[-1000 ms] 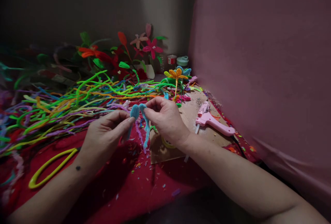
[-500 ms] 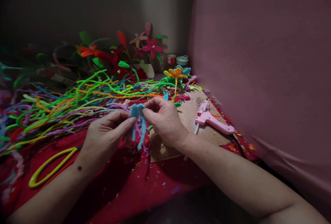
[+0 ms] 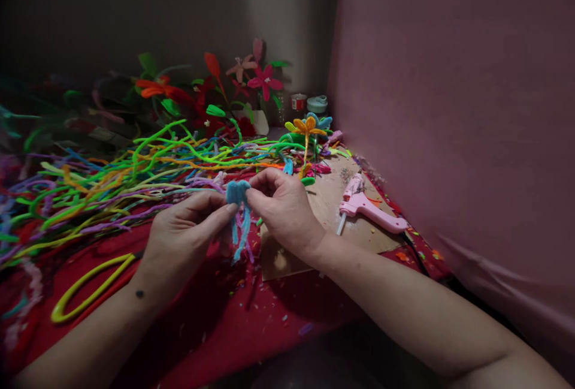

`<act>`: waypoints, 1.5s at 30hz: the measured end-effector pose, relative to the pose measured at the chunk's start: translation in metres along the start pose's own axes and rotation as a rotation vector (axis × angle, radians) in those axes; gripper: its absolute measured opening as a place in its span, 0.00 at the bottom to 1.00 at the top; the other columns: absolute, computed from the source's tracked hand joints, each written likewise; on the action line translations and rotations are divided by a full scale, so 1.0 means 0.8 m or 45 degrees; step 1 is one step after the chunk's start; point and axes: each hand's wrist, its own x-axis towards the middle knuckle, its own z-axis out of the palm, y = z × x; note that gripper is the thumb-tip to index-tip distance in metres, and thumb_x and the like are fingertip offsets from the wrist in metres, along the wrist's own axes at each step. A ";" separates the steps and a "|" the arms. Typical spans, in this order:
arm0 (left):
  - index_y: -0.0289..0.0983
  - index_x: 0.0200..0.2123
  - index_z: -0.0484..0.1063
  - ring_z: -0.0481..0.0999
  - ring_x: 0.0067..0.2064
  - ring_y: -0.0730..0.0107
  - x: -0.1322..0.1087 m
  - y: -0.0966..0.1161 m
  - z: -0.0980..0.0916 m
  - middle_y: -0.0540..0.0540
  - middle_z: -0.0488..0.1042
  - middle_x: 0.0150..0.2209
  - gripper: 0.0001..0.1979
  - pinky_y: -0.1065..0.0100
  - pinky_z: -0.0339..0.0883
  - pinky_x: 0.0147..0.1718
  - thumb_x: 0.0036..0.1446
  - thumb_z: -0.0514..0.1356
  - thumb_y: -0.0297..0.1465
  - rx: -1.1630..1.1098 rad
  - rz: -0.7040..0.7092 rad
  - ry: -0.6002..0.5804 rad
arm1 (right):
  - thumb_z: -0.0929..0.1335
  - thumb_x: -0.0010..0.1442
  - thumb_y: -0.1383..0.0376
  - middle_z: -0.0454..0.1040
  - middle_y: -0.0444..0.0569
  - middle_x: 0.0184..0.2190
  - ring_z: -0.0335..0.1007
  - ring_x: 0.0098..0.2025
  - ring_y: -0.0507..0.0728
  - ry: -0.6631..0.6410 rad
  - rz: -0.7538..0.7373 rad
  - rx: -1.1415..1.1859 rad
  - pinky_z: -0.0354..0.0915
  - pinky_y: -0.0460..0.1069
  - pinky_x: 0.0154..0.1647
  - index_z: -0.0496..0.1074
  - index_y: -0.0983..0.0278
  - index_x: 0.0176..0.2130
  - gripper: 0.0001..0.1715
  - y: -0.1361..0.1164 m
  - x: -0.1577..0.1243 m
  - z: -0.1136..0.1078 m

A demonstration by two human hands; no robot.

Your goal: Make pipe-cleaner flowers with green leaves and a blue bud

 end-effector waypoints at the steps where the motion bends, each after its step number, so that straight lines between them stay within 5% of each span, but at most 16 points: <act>1: 0.36 0.23 0.66 0.62 0.19 0.78 0.000 0.000 0.000 0.55 0.64 0.17 0.07 0.75 0.57 0.18 0.51 0.59 0.30 0.017 0.017 0.007 | 0.67 0.49 0.71 0.65 0.38 0.19 0.58 0.20 0.45 -0.002 -0.006 -0.001 0.57 0.42 0.21 0.66 0.66 0.27 0.02 0.000 0.000 0.000; 19: 0.36 0.22 0.66 0.63 0.20 0.78 -0.001 0.003 0.005 0.55 0.65 0.18 0.07 0.75 0.57 0.19 0.50 0.59 0.30 0.049 0.015 0.037 | 0.68 0.51 0.67 0.67 0.41 0.24 0.62 0.26 0.48 0.001 -0.072 0.056 0.61 0.44 0.27 0.68 0.65 0.29 0.03 0.008 -0.005 0.007; 28: 0.35 0.26 0.69 0.64 0.18 0.78 0.005 0.004 0.000 0.56 0.66 0.16 0.04 0.76 0.59 0.18 0.51 0.60 0.29 -0.035 -0.008 0.101 | 0.70 0.48 0.69 0.71 0.42 0.28 0.65 0.27 0.47 -0.151 0.039 0.366 0.63 0.44 0.28 0.72 0.64 0.35 0.11 0.012 -0.003 0.005; 34: 0.35 0.28 0.70 0.69 0.18 0.75 0.005 0.001 0.001 0.53 0.70 0.18 0.04 0.74 0.65 0.18 0.50 0.60 0.30 -0.118 -0.020 0.103 | 0.69 0.50 0.65 0.66 0.40 0.18 0.56 0.17 0.45 -0.289 0.330 0.291 0.55 0.42 0.18 0.71 0.67 0.25 0.07 0.010 -0.007 0.005; 45: 0.35 0.26 0.71 0.64 0.20 0.79 0.004 -0.001 0.001 0.54 0.67 0.19 0.04 0.76 0.58 0.19 0.51 0.59 0.30 0.089 0.057 0.133 | 0.67 0.51 0.66 0.63 0.39 0.16 0.55 0.17 0.45 -0.238 0.259 0.065 0.52 0.43 0.18 0.69 0.67 0.22 0.09 0.018 -0.007 0.006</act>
